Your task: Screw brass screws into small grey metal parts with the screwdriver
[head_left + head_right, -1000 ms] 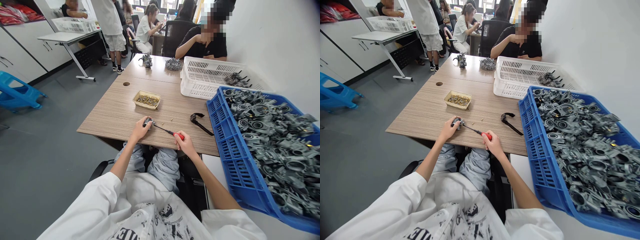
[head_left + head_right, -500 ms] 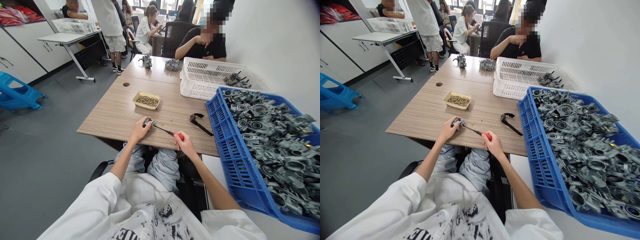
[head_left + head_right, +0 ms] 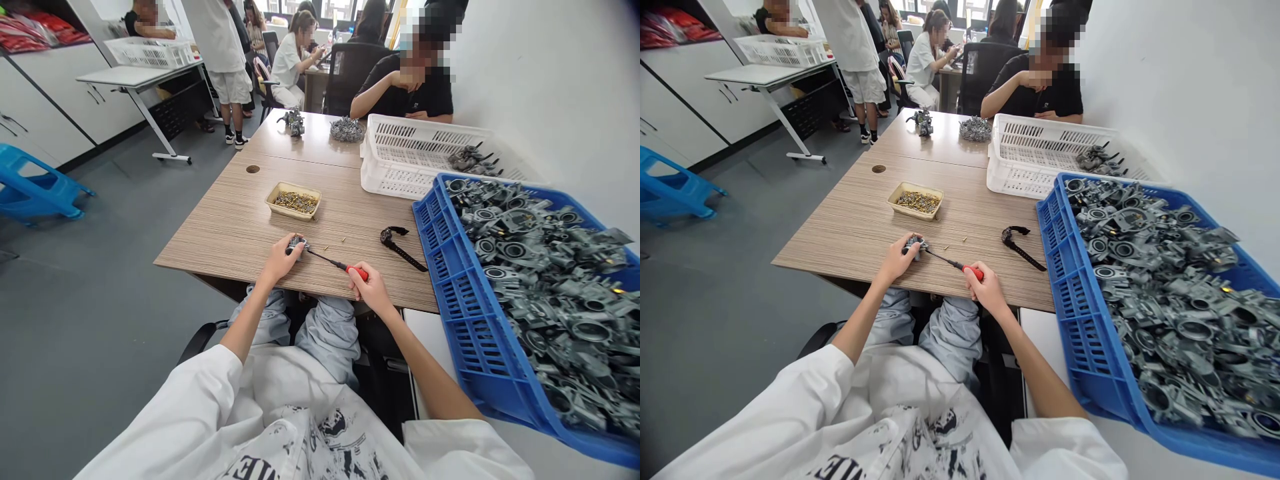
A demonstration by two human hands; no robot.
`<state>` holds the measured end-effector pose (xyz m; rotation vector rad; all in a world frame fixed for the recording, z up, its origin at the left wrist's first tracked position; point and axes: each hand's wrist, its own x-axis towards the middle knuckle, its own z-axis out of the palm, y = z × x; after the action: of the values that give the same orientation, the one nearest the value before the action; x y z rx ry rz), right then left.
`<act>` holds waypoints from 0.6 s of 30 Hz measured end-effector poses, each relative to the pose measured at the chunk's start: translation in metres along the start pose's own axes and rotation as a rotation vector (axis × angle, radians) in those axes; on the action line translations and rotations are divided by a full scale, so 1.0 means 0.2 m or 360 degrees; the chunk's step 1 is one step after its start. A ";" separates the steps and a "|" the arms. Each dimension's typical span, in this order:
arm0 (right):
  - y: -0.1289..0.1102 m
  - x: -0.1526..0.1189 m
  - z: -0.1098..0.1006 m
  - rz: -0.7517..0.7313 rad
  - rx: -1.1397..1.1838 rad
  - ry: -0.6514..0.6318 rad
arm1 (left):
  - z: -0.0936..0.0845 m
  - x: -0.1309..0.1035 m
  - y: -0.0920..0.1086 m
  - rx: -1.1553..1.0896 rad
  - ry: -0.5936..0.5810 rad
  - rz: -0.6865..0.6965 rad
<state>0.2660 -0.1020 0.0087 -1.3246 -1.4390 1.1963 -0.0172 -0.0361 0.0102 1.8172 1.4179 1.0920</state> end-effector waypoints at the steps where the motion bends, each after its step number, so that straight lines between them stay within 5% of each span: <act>1: 0.00 0.00 0.00 -0.0003 -0.0001 -0.0002 | 0.00 0.00 0.00 0.0003 0.0001 0.0000; 18: 0.01 0.00 -0.01 -0.0005 0.0013 -0.0009 | 0.00 0.00 0.00 -0.0005 0.0000 0.0017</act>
<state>0.2674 -0.1023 0.0073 -1.3138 -1.4383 1.2033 -0.0172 -0.0367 0.0110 1.8249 1.4072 1.0988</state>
